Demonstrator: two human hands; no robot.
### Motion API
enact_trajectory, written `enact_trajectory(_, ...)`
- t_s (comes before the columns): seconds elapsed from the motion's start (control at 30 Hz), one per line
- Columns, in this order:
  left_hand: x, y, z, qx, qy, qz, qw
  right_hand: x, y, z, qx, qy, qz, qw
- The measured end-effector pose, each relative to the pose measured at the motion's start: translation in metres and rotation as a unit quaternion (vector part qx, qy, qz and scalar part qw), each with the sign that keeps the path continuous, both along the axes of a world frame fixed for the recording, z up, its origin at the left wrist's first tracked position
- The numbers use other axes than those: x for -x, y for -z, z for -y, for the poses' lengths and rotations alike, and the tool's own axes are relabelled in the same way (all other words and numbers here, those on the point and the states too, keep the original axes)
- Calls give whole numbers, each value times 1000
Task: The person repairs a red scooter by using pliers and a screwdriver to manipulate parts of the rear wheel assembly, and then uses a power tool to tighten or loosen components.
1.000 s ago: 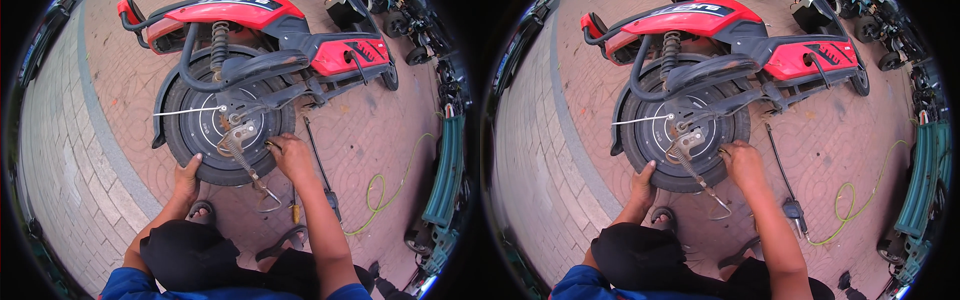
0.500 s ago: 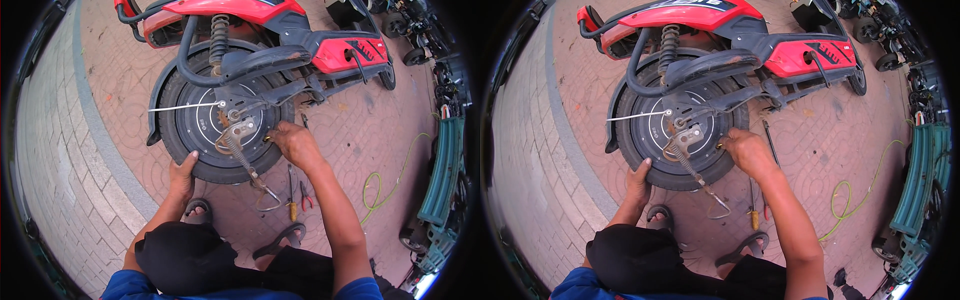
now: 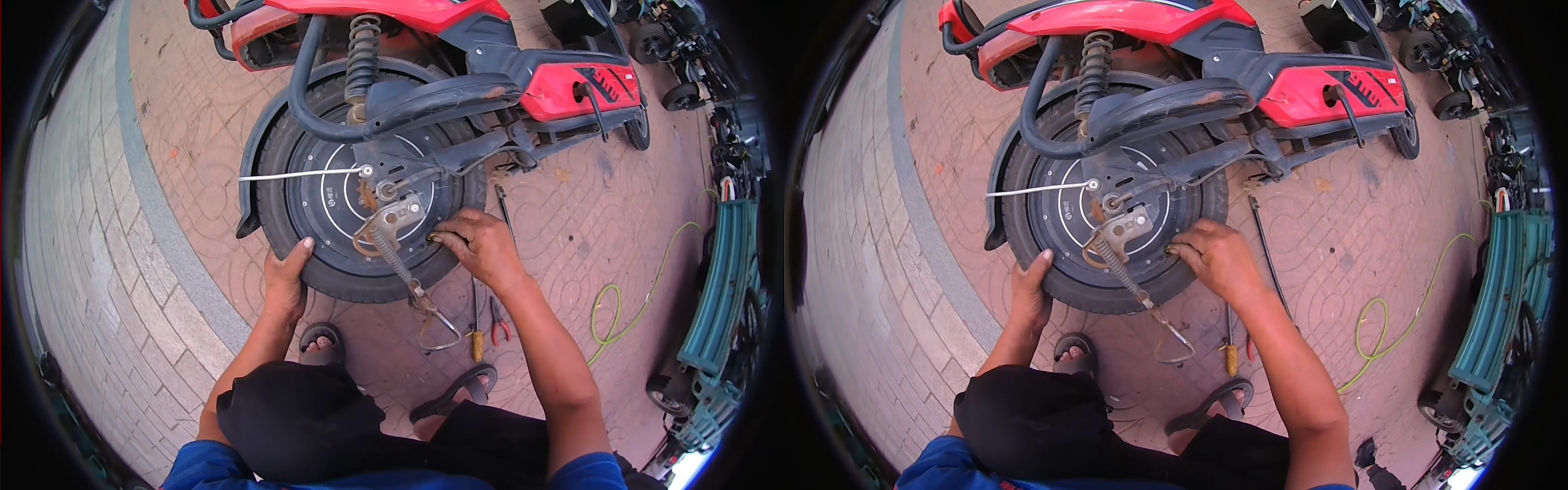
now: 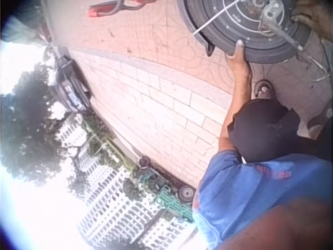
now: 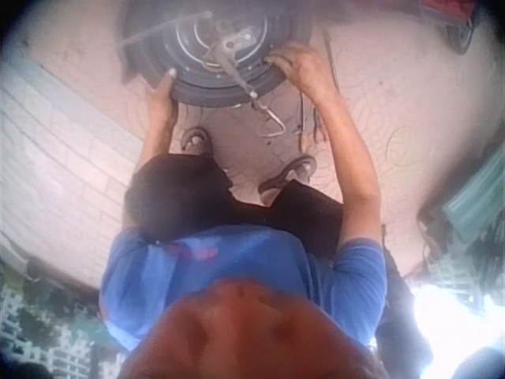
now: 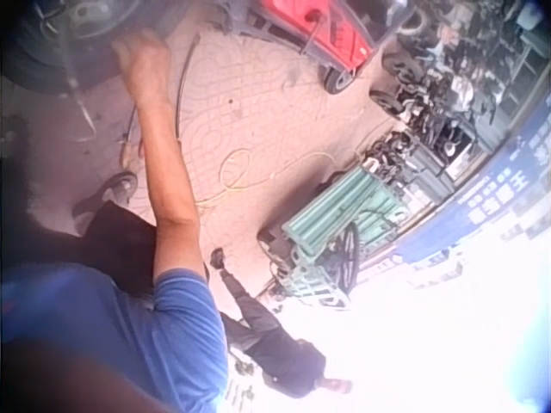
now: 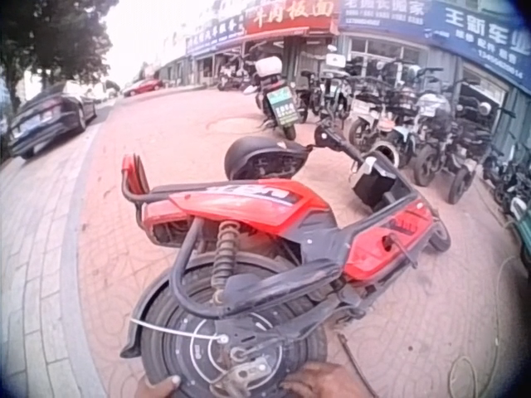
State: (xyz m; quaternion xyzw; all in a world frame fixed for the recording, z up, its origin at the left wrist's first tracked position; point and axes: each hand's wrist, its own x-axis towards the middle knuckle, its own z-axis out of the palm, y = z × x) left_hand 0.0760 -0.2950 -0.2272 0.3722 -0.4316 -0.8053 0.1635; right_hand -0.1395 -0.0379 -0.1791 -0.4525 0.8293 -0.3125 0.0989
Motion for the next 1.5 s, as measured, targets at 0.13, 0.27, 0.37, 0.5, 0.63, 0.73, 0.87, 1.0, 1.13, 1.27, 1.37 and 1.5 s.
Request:
enact_trajectory(0.13, -3, 2, 1, 3, 5, 4, 1000, -5, 5, 1, 8, 39, 7, 999)
enact_trajectory(0.27, -4, 2, -3, 1, 15, 10, 1000, -4, 4, -2, 2, 54, -6, 999)
enact_trajectory(0.37, -9, 9, -5, -3, 14, 10, 1000, 1, -4, 1, -12, 45, -3, 999)
enact_trajectory(0.5, -10, 7, -7, 9, 7, 33, 999, 5, -11, 3, -23, 47, 16, 998)
enact_trajectory(0.63, -19, 12, -7, 30, 49, 50, 997, 5, -9, 7, -33, 89, 37, 995)
enact_trajectory(0.73, -34, 10, -10, 65, 130, 87, 986, 9, -10, 11, -32, 140, 38, 989)
enact_trajectory(0.87, -39, 4, -21, -56, 159, 134, 977, 26, -10, 14, -11, 158, 41, 987)
enact_trajectory(1.0, -50, 27, -36, -56, 202, 60, 976, 34, -6, 21, 36, 198, 50, 978)
enact_trajectory(1.13, -55, 43, -44, -81, 261, 89, 958, 19, -2, 25, 100, 249, 2, 963)
enact_trajectory(1.27, -49, 45, -59, -102, 245, 71, 962, -16, -4, 7, 28, 200, -126, 971)
enact_trajectory(1.37, -47, 52, -66, -100, 208, 37, 972, -39, -8, 6, -132, 139, -61, 980)
enact_trajectory(1.5, -48, 50, -66, -98, 198, 41, 974, -45, -31, 28, -258, 199, 75, 943)
